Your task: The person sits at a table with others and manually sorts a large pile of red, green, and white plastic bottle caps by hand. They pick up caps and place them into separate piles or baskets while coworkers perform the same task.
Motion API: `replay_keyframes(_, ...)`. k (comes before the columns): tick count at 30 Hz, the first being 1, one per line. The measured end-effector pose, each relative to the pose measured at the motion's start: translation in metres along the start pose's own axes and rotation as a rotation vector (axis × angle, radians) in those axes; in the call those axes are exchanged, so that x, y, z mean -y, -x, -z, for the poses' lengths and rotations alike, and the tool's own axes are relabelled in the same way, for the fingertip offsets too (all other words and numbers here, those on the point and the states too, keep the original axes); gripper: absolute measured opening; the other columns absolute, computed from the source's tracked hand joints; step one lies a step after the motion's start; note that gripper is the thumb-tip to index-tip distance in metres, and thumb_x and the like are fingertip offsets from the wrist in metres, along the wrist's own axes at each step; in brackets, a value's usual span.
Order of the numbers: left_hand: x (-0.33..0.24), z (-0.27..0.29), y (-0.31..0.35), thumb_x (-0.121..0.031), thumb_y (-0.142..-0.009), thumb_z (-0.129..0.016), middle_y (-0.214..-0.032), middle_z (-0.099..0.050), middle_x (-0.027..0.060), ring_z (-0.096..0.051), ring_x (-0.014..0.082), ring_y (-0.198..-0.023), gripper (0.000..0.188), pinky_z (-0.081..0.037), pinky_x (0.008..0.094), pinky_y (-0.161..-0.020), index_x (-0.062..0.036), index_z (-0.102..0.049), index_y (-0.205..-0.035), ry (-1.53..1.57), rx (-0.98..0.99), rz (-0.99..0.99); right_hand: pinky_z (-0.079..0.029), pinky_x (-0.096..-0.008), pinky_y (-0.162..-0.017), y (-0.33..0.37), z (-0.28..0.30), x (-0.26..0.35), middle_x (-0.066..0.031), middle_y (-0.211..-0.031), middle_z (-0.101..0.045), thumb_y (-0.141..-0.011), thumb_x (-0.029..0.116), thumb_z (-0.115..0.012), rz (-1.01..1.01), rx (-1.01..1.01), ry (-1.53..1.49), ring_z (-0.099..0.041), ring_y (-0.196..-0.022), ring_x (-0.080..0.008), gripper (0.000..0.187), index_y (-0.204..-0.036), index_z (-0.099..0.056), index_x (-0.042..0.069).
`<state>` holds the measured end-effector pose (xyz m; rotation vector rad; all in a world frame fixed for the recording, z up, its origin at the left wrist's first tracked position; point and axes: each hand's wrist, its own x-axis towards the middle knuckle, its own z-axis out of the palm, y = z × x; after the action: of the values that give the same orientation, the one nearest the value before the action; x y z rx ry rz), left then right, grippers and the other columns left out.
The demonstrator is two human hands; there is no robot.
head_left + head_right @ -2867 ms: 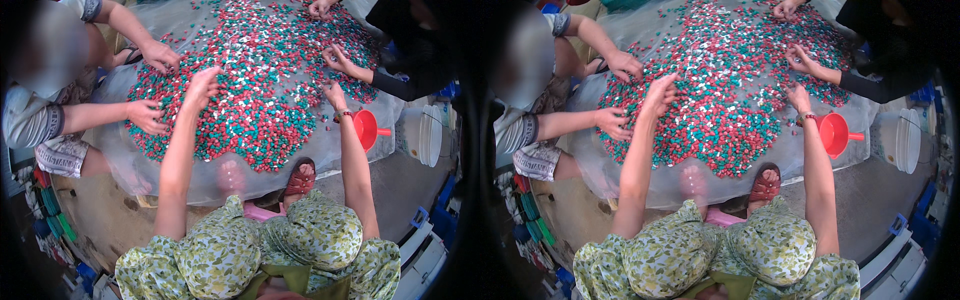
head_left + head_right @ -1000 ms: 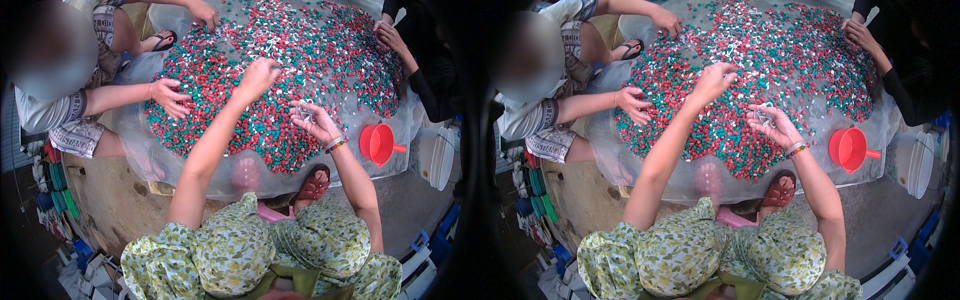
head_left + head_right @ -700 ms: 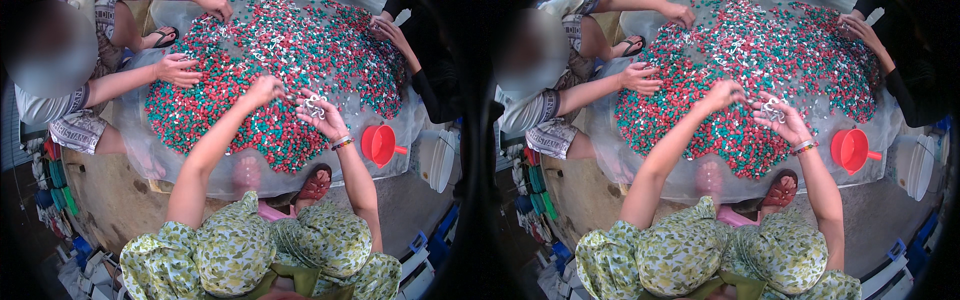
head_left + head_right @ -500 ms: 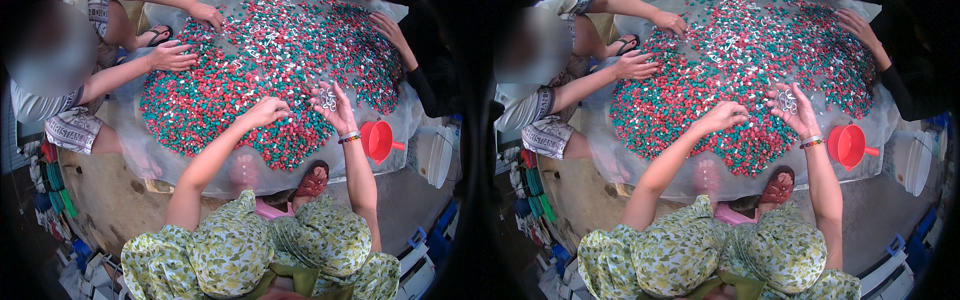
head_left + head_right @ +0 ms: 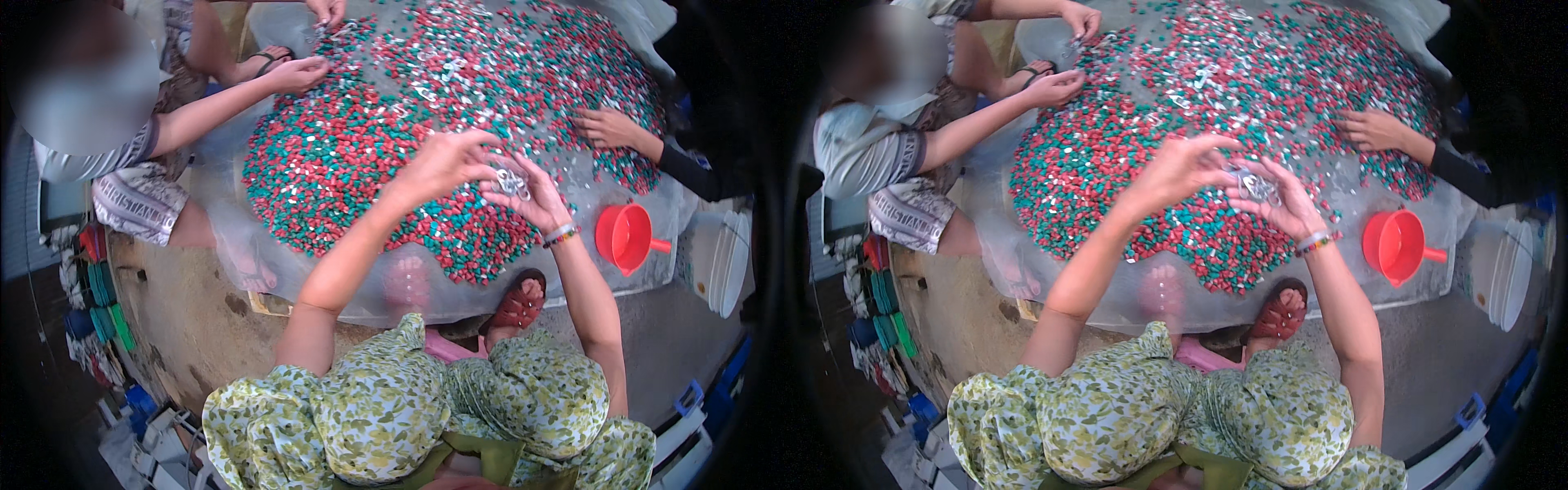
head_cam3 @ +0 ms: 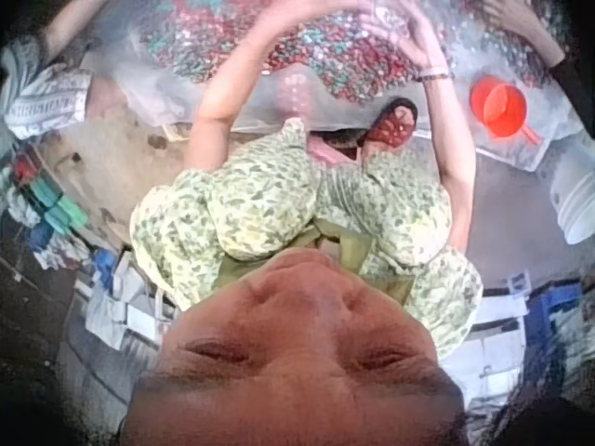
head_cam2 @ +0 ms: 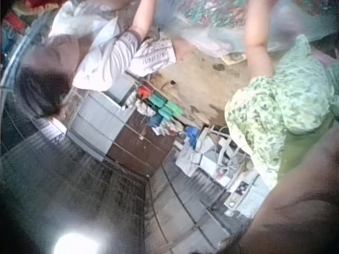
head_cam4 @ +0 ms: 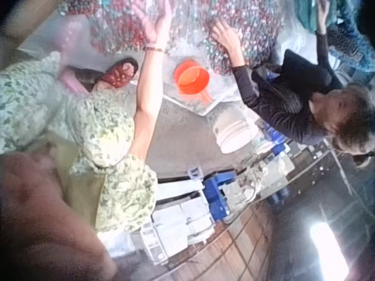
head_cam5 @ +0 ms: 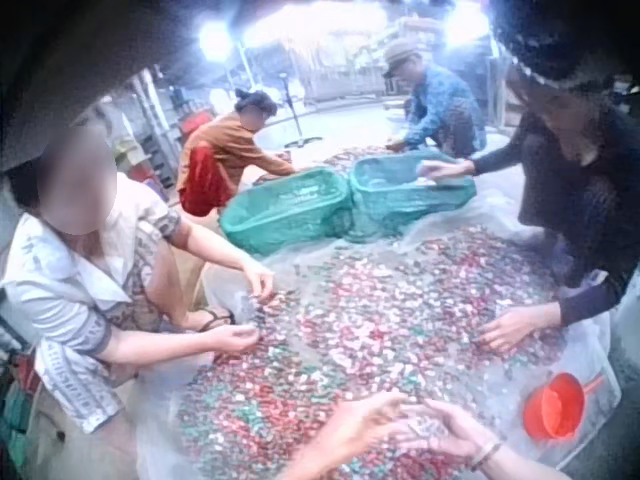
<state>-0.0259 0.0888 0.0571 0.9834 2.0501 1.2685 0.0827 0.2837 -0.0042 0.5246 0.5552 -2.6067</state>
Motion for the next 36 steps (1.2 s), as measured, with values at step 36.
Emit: replay_keyframes(36, 0.06, -0.031, -0.036, -0.02, -0.089, -0.06, -0.091, -0.069, 0.0139, -0.066, 0.0263, -0.086, 0.021, -0.05, 0.0371, -0.078, -0.0052, -0.068, -0.101, -0.206, 0.186, 0.043, -0.045, -0.0508, -0.098, 0.014, 0.029, 0.034, -0.0241, -0.128, -0.049, -0.101, 0.034, -0.038, 0.235, 0.03, -0.132, -0.053, -0.115, -0.037, 0.054, -0.141, -0.033, -0.002)
